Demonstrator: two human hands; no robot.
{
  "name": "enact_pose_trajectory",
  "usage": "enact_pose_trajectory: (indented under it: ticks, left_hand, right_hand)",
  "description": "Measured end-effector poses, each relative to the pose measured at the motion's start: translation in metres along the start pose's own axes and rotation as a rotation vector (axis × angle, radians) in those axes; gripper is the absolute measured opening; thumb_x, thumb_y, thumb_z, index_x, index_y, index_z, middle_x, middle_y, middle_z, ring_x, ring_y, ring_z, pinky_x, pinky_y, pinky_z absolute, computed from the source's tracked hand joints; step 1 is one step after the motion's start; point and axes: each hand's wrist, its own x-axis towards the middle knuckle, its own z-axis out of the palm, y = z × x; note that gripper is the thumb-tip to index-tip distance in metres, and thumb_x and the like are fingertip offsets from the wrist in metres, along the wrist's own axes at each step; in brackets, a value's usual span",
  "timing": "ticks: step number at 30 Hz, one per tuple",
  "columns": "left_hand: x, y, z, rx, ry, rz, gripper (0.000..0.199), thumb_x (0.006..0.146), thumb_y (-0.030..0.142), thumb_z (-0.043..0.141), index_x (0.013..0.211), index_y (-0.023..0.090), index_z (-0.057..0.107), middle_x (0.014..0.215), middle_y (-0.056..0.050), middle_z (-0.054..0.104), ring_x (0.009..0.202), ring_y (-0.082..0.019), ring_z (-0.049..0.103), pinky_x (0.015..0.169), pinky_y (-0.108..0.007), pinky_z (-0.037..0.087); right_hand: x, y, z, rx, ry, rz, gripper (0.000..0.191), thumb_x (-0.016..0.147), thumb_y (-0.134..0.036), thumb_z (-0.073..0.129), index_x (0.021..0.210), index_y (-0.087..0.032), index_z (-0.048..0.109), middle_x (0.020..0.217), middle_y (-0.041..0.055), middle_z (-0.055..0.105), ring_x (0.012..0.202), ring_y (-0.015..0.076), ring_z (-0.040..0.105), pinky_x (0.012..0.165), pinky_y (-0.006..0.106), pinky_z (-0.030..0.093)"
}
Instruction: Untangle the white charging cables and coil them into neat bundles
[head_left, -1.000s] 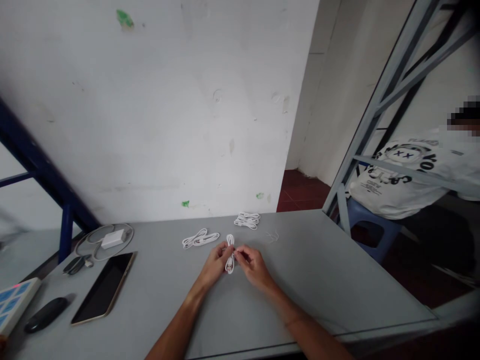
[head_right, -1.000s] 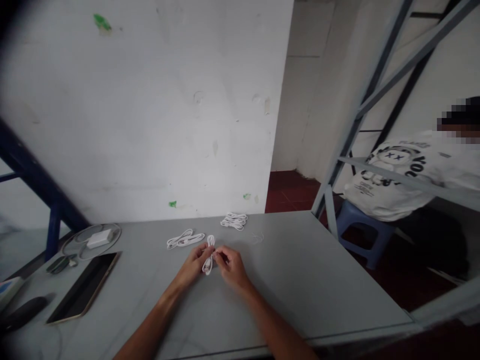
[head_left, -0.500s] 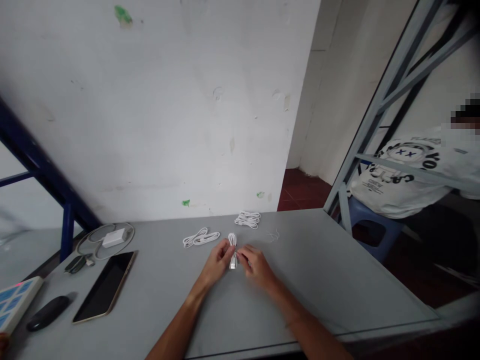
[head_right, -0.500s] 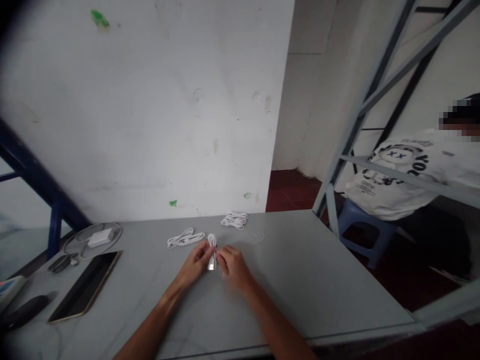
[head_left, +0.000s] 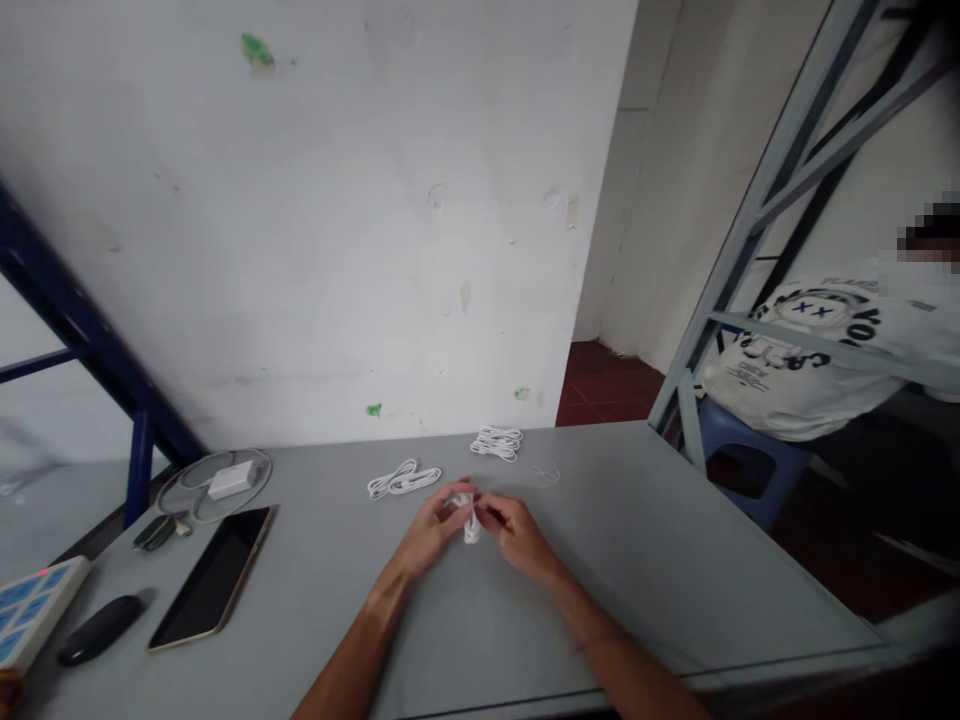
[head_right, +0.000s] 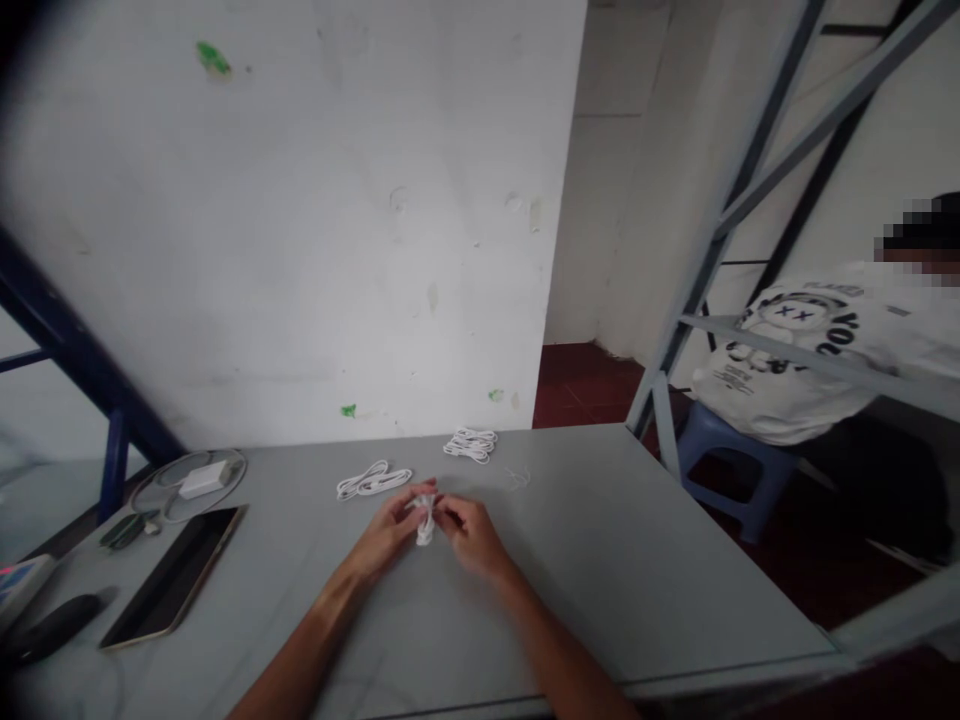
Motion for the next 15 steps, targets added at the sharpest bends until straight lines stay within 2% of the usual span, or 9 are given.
enact_pose_trajectory:
  ticks: [2, 4, 5, 7, 10, 12, 15]
  left_hand:
    - [0.001, 0.001, 0.002, -0.024, 0.056, -0.003, 0.072, 0.071, 0.043, 0.094, 0.133, 0.026, 0.062, 0.141, -0.013, 0.065, 0.127, -0.031, 0.064, 0.109, -0.046, 0.049]
    - [0.0, 0.005, 0.004, -0.063, 0.049, 0.031, 0.086, 0.066, 0.036, 0.097, 0.14, 0.028, 0.054, 0.136, -0.012, 0.068, 0.121, -0.028, 0.067, 0.103, -0.041, 0.052]
    - [-0.001, 0.008, 0.004, -0.066, 0.031, 0.042, 0.085, 0.068, 0.037, 0.096, 0.141, 0.028, 0.053, 0.132, -0.011, 0.07, 0.118, -0.027, 0.068, 0.1, -0.039, 0.052]
    - [-0.005, 0.014, 0.004, -0.035, -0.028, 0.043, 0.069, 0.08, 0.043, 0.087, 0.138, 0.026, 0.056, 0.118, -0.01, 0.076, 0.107, -0.024, 0.071, 0.096, -0.036, 0.051]
    - [-0.009, 0.018, 0.004, 0.053, -0.112, 0.01, 0.043, 0.092, 0.05, 0.073, 0.123, 0.021, 0.067, 0.094, -0.007, 0.079, 0.092, -0.021, 0.071, 0.089, -0.034, 0.05]
    - [-0.009, 0.017, 0.005, 0.112, -0.096, 0.008, 0.035, 0.09, 0.046, 0.076, 0.113, 0.02, 0.069, 0.091, -0.006, 0.078, 0.089, -0.021, 0.07, 0.087, -0.033, 0.05]
    - [-0.007, 0.013, 0.006, 0.245, 0.072, 0.079, 0.04, 0.075, 0.033, 0.087, 0.108, 0.021, 0.068, 0.108, -0.007, 0.074, 0.101, -0.023, 0.066, 0.09, -0.035, 0.05]
  right_hand:
    - [-0.001, 0.002, 0.0, -0.065, -0.013, 0.006, 0.018, 0.079, -0.028, 0.054, 0.063, -0.021, 0.06, 0.061, -0.0048, 0.053, 0.059, 0.0134, 0.046, 0.055, 0.023, 0.031]
    - [0.0, 0.005, 0.0, -0.076, -0.01, 0.062, 0.018, 0.077, -0.027, 0.055, 0.06, -0.021, 0.058, 0.057, -0.0059, 0.05, 0.056, 0.0126, 0.043, 0.052, 0.023, 0.029]
    - [0.001, 0.007, -0.001, -0.062, 0.004, 0.098, 0.018, 0.076, -0.028, 0.056, 0.058, -0.021, 0.057, 0.055, -0.0063, 0.049, 0.055, 0.0123, 0.042, 0.052, 0.023, 0.028]
    - [0.004, 0.011, -0.002, -0.011, 0.037, 0.168, 0.018, 0.073, -0.031, 0.058, 0.058, -0.021, 0.059, 0.054, -0.0067, 0.048, 0.054, 0.0121, 0.041, 0.051, 0.023, 0.027]
    - [0.008, 0.015, -0.005, 0.124, 0.045, 0.262, 0.019, 0.067, -0.035, 0.061, 0.056, -0.02, 0.06, 0.05, -0.0065, 0.048, 0.051, 0.0117, 0.04, 0.05, 0.024, 0.026]
    - [0.01, 0.016, -0.008, 0.226, 0.035, 0.3, 0.019, 0.064, -0.036, 0.063, 0.055, -0.02, 0.06, 0.048, -0.0064, 0.047, 0.048, 0.0114, 0.038, 0.049, 0.024, 0.025]
    - [0.011, 0.016, -0.012, 0.354, 0.053, 0.285, 0.018, 0.062, -0.037, 0.065, 0.056, -0.02, 0.06, 0.047, -0.0068, 0.046, 0.047, 0.0106, 0.036, 0.048, 0.024, 0.023]
